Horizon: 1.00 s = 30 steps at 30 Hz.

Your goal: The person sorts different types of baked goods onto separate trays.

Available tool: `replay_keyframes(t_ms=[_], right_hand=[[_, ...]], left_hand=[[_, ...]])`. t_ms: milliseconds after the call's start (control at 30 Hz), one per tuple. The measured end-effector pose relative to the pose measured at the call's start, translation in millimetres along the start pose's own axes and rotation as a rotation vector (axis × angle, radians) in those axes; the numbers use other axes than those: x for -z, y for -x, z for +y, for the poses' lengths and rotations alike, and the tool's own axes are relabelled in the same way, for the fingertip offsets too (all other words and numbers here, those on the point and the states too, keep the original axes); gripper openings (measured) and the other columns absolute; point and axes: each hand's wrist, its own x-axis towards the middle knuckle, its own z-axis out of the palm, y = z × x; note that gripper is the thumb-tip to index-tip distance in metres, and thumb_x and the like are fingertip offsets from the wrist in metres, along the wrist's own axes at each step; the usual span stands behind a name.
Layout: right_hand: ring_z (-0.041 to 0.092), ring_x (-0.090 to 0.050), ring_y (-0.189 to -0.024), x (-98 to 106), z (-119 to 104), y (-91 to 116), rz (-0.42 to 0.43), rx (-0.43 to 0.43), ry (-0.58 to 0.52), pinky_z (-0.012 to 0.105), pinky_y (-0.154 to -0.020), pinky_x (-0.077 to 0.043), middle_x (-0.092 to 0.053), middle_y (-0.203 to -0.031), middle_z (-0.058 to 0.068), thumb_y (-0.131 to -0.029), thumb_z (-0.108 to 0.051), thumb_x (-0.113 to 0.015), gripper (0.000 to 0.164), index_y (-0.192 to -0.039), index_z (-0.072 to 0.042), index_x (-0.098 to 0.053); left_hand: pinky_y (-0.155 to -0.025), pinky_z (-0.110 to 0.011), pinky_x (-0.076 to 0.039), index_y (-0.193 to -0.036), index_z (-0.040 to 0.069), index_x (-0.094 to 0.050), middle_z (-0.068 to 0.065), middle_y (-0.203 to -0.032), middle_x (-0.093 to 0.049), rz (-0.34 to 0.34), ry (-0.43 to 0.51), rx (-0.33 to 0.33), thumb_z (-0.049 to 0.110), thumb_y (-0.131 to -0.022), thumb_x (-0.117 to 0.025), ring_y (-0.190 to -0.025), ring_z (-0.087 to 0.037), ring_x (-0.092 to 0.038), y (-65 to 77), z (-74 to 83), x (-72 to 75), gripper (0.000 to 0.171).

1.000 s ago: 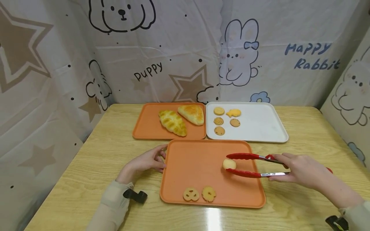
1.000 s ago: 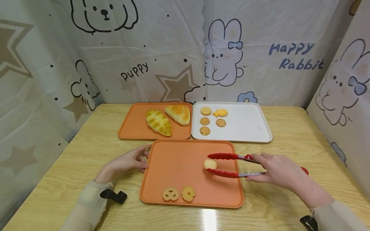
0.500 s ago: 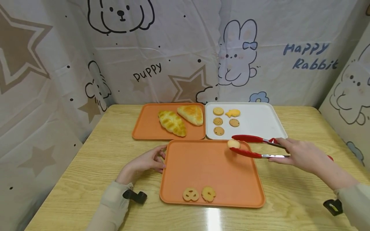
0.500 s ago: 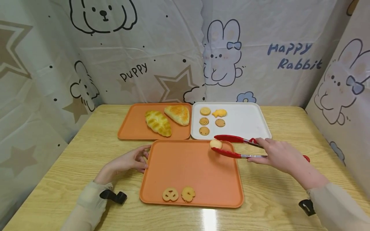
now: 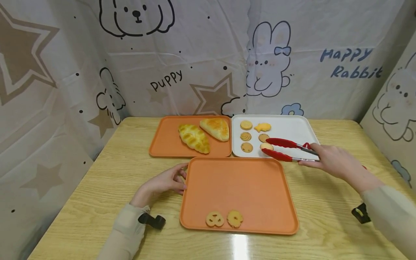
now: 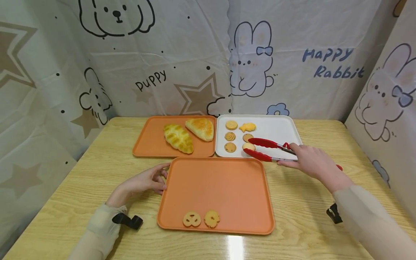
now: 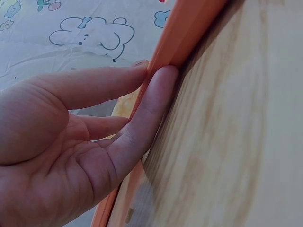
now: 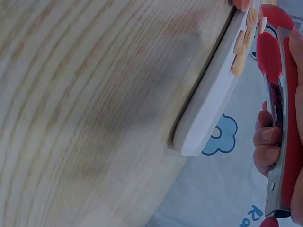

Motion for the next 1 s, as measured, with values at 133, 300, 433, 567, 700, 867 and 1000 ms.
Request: replay_keyframes(t_ms=[133, 300, 433, 567, 700, 867, 1000], right_hand=[[0.016, -0.043, -0.053, -5, 5, -6, -0.046, -0.025, -0.002, 0.025, -0.045, -0.03, -0.051, -0.066, 0.003, -0.075, -0.066, -0.056, 0.07, -0.103, -0.002, -0.055], [0.017, -0.043, -0.054, -10, 8, -12, -0.089, -0.046, -0.011, 0.025, -0.046, -0.03, -0.049, -0.065, 0.003, -0.075, -0.07, -0.053, 0.073, -0.102, -0.002, -0.055], [0.017, -0.044, -0.055, -11, 9, -14, -0.097, -0.05, -0.023, 0.026, -0.047, -0.032, -0.05, -0.066, 0.004, -0.074, -0.07, -0.052, 0.074, -0.103, -0.001, -0.055], [0.018, -0.045, -0.056, -8, 8, -13, -0.088, -0.045, -0.021, 0.026, -0.048, -0.034, -0.054, -0.07, 0.006, -0.074, -0.07, -0.053, 0.076, -0.105, -0.001, -0.055], [0.017, -0.044, -0.056, -4, 2, -7, -0.078, -0.024, -0.021, 0.026, -0.047, -0.033, -0.051, -0.067, 0.003, -0.073, -0.068, -0.057, 0.07, -0.102, -0.004, -0.055], [0.015, -0.046, -0.056, -2, -11, 10, -0.059, 0.041, -0.013, 0.029, -0.049, -0.038, -0.052, -0.068, 0.0, -0.072, -0.065, -0.061, 0.065, -0.1, -0.007, -0.055], [0.011, -0.043, -0.054, -5, -24, 23, -0.029, 0.099, -0.021, 0.026, -0.048, -0.038, -0.05, -0.066, -0.004, -0.07, -0.064, -0.063, 0.065, -0.104, -0.009, -0.056]], left_hand=[[-0.073, -0.037, -0.055, -0.146, 0.005, -0.007, -0.014, -0.108, -0.036, -0.001, 0.001, 0.0, -0.001, -0.085, -0.059, -0.079, -0.016, -0.057, -0.3, 0.3, -0.2, 0.08], [-0.073, -0.037, -0.055, -0.146, 0.005, -0.008, -0.013, -0.107, -0.037, 0.012, 0.002, 0.006, -0.002, -0.084, -0.06, -0.078, -0.015, -0.058, -0.1, -0.7, -0.6, 0.081], [-0.073, -0.037, -0.055, -0.146, 0.005, -0.008, -0.012, -0.106, -0.036, 0.011, -0.002, 0.006, -0.002, -0.084, -0.059, -0.078, -0.015, -0.058, 0.6, -0.1, -0.2, 0.081], [-0.073, -0.036, -0.055, -0.146, 0.005, -0.007, -0.012, -0.106, -0.035, 0.004, -0.005, 0.003, -0.002, -0.085, -0.059, -0.078, -0.014, -0.058, 0.7, 1.0, 0.5, 0.08], [-0.073, -0.035, -0.055, -0.146, 0.005, -0.008, -0.012, -0.106, -0.036, 0.012, -0.009, 0.007, -0.002, -0.085, -0.059, -0.078, -0.015, -0.057, 0.3, 1.4, 0.9, 0.08], [-0.073, -0.036, -0.055, -0.146, 0.003, -0.007, -0.014, -0.107, -0.036, 0.001, -0.017, 0.0, -0.001, -0.085, -0.059, -0.078, -0.015, -0.057, 0.4, 0.9, 1.3, 0.08], [-0.073, -0.036, -0.055, -0.146, 0.002, -0.007, -0.015, -0.107, -0.036, 0.0, -0.015, -0.004, -0.001, -0.085, -0.059, -0.078, -0.015, -0.057, 0.1, 0.4, 1.4, 0.08]])
